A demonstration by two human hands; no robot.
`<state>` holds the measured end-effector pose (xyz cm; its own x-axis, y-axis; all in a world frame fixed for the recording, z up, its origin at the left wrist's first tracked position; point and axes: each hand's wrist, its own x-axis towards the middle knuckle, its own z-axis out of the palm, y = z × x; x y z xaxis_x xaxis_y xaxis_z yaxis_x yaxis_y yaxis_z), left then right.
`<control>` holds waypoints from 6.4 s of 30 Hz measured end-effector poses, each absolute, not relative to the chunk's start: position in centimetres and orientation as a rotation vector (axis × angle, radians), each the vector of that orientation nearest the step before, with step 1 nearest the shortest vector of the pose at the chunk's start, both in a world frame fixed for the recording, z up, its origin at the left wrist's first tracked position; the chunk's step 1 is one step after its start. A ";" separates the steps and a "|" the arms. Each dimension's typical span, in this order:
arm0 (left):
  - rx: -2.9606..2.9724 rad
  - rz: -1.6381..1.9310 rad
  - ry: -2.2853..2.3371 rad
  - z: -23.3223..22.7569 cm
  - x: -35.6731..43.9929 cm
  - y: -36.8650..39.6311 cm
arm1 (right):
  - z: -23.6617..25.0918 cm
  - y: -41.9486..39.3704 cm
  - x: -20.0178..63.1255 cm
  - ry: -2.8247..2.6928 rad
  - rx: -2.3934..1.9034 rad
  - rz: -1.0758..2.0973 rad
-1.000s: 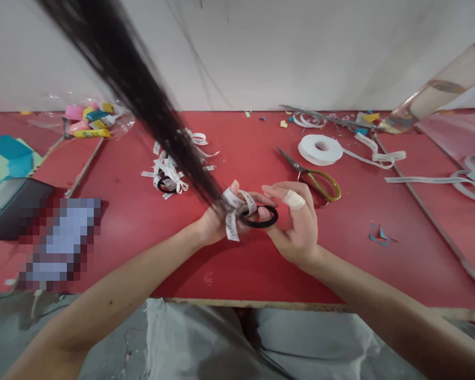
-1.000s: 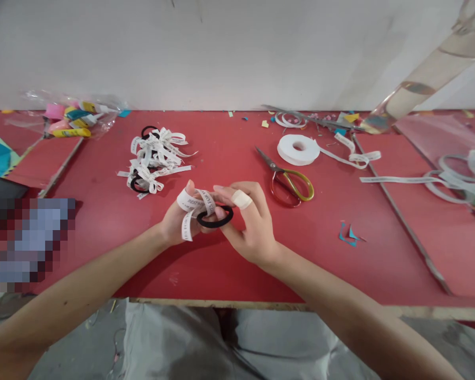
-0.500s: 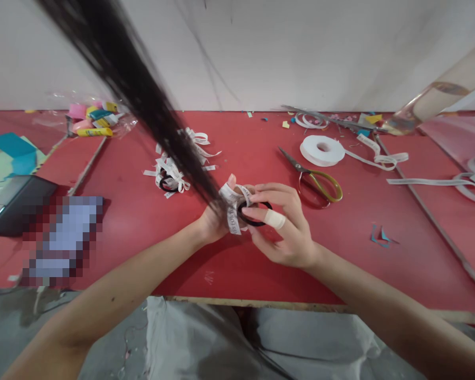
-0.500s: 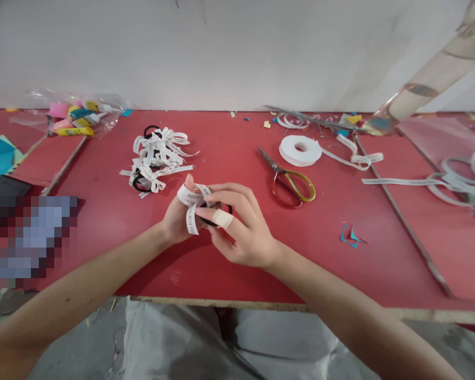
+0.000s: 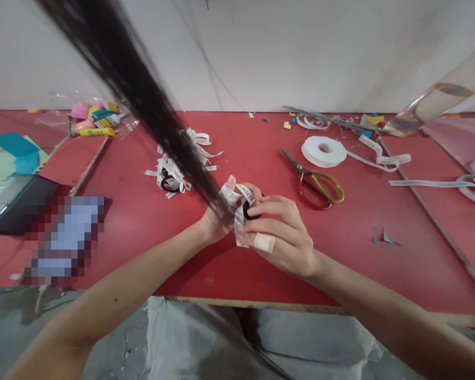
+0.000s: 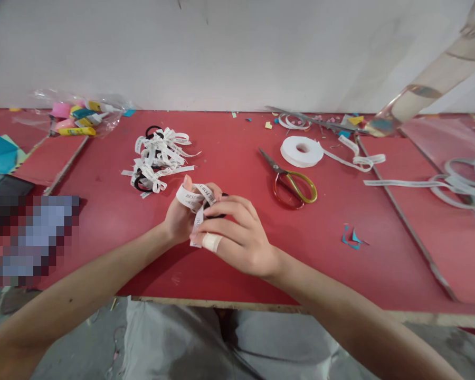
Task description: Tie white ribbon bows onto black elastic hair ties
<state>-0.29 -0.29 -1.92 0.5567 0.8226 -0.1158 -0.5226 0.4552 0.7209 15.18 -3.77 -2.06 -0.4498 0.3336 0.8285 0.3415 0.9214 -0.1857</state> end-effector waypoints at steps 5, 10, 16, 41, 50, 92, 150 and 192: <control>0.741 0.998 0.453 -1.9 -0.7 0.1 | -1.3 -4.7 15.3 -2.188 -0.386 -0.057; 0.781 1.037 0.461 -2.1 -0.7 0.4 | -2.2 -4.3 14.7 -2.217 -0.381 0.356; 0.927 1.147 0.587 -2.1 -0.7 0.5 | -2.1 -4.4 14.3 -2.105 -0.273 0.558; 2.513 0.884 1.141 -1.9 -4.8 3.3 | -1.2 -4.8 15.2 -2.148 -0.219 0.622; 1.854 0.735 1.003 -1.2 -3.9 2.5 | -2.3 -4.3 15.1 -1.939 -0.377 0.932; 2.247 0.822 1.043 -1.6 -2.9 1.5 | -3.5 -3.3 14.7 -1.680 -0.977 1.179; 1.129 0.954 1.076 -1.7 -1.8 2.2 | -2.6 -3.2 15.1 -1.832 -1.068 1.196; 2.205 0.814 1.303 -1.7 -3.1 2.2 | -4.1 -3.3 14.5 -2.375 -0.816 0.391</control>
